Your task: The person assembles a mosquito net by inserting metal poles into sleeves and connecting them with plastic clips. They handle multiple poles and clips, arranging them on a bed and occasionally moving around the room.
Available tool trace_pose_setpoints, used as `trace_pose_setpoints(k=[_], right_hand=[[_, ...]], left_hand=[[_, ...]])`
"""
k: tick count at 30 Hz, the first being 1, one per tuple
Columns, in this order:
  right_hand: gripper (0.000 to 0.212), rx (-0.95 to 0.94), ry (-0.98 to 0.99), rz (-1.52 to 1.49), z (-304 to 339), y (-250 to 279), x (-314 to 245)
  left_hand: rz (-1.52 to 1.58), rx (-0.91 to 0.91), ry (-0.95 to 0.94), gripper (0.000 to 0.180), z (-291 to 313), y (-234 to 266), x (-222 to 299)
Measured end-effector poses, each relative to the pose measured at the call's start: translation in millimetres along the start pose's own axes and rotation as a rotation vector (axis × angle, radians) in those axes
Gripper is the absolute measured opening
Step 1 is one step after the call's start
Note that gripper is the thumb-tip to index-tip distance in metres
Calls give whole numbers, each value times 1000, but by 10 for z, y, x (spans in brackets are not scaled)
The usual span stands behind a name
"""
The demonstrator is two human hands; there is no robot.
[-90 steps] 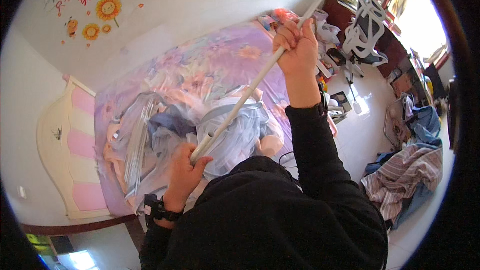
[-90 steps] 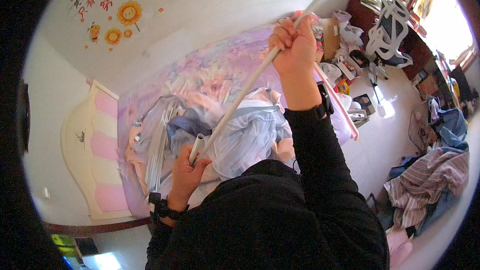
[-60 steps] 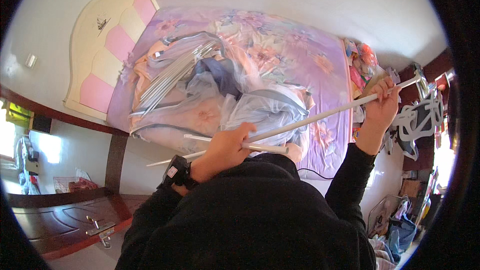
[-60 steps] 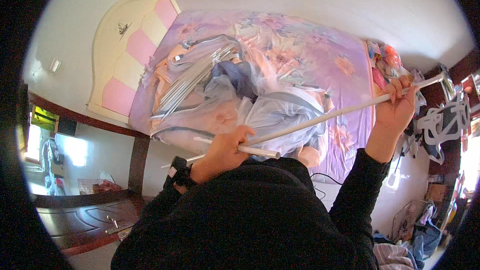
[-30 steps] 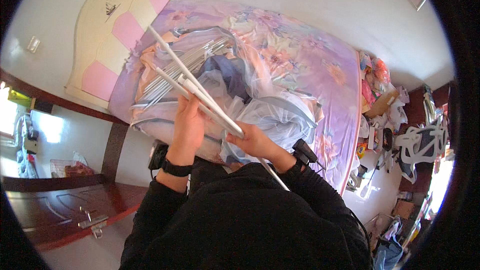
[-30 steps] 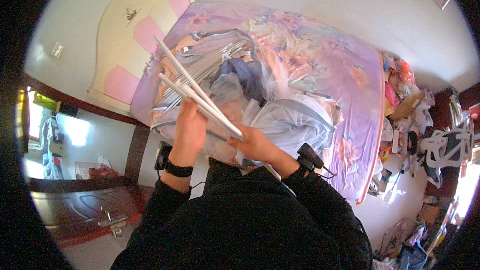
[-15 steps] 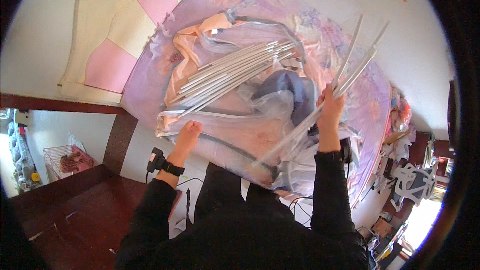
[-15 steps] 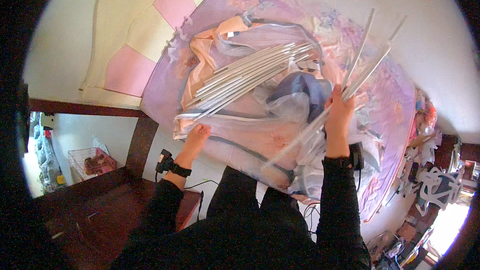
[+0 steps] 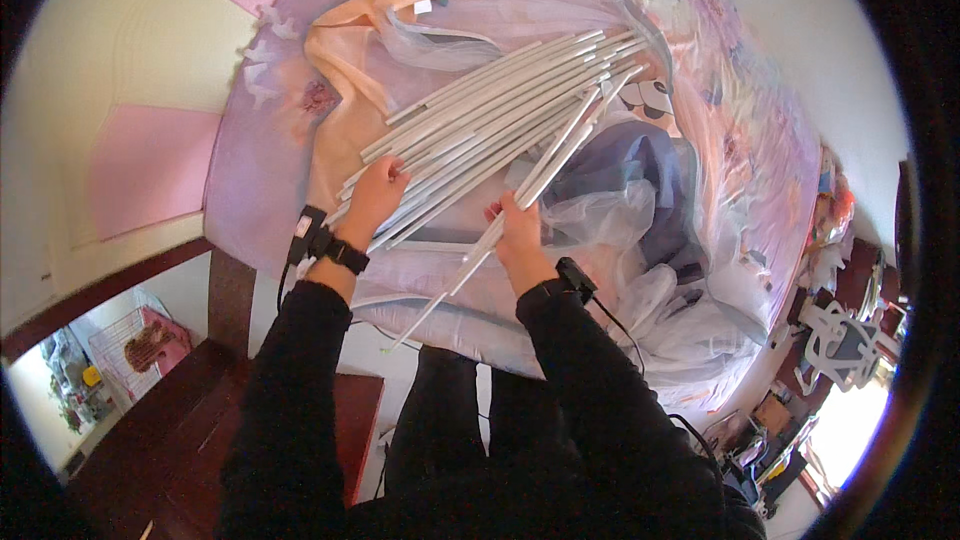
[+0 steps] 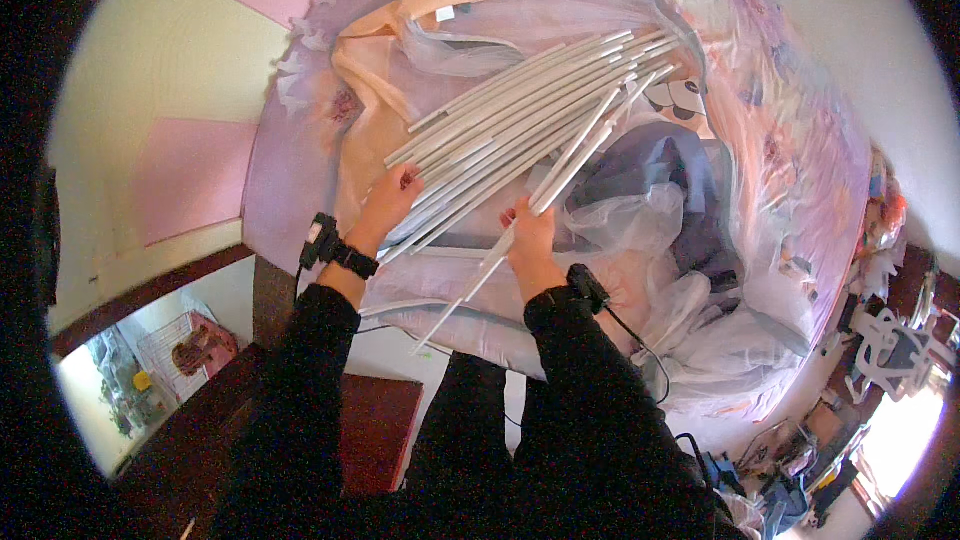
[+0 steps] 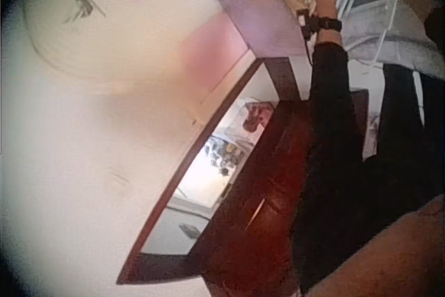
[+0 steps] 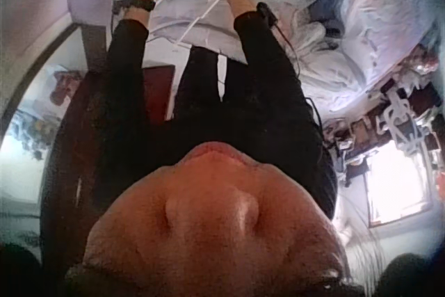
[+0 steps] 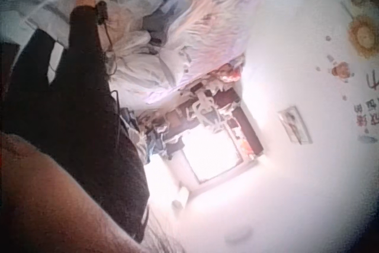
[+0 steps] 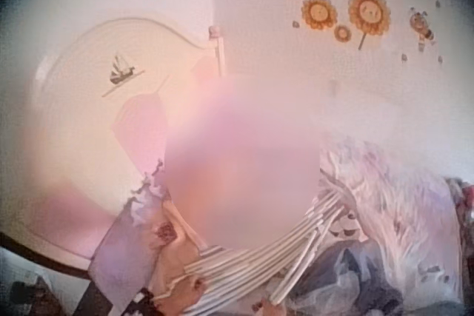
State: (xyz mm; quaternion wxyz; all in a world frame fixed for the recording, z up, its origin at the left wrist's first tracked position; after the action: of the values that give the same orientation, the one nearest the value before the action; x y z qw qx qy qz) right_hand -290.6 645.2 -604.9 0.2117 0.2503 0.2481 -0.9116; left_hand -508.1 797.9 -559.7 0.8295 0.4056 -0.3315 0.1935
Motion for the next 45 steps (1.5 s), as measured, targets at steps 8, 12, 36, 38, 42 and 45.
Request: trace_pose_setpoints(k=[8, 12, 36, 38, 42, 45], right_hand=[[35, 82, -57, -164, -532, -200, 345], [51, 187, -11, -129, -652, -191, 341], [63, -295, -284, -266, -944, -338, 392], [65, -306, -283, -272, -971, -316, 409], [68, -319, -288, -273, -1023, -304, 450], [67, -289, -269, -282, -1033, -280, 464]], left_hand=[[-319, 50, -387, 51, -1312, -128, 559], [-397, -189, -174, 74, -1641, -441, 486], [-378, -264, -124, 94, -1167, -911, 756], [-348, -233, -126, 92, -1124, -898, 769], [-492, -142, -206, 82, -1011, -765, 795], [-506, -241, -201, 75, -991, -781, 699]])
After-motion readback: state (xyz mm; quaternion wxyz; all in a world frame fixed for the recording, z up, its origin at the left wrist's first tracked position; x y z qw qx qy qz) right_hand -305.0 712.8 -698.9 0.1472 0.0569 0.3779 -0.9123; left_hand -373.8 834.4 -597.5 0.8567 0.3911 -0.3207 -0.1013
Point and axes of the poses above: each hand's wrist, its own z-axis away from the middle knuckle, its own y-axis out of the back of the hand, x = y × z, the point moved 9 cm from there along -z, towards the middle knuckle, and after that the axes turned 9 degrees about -x, right-handed, at the moved point
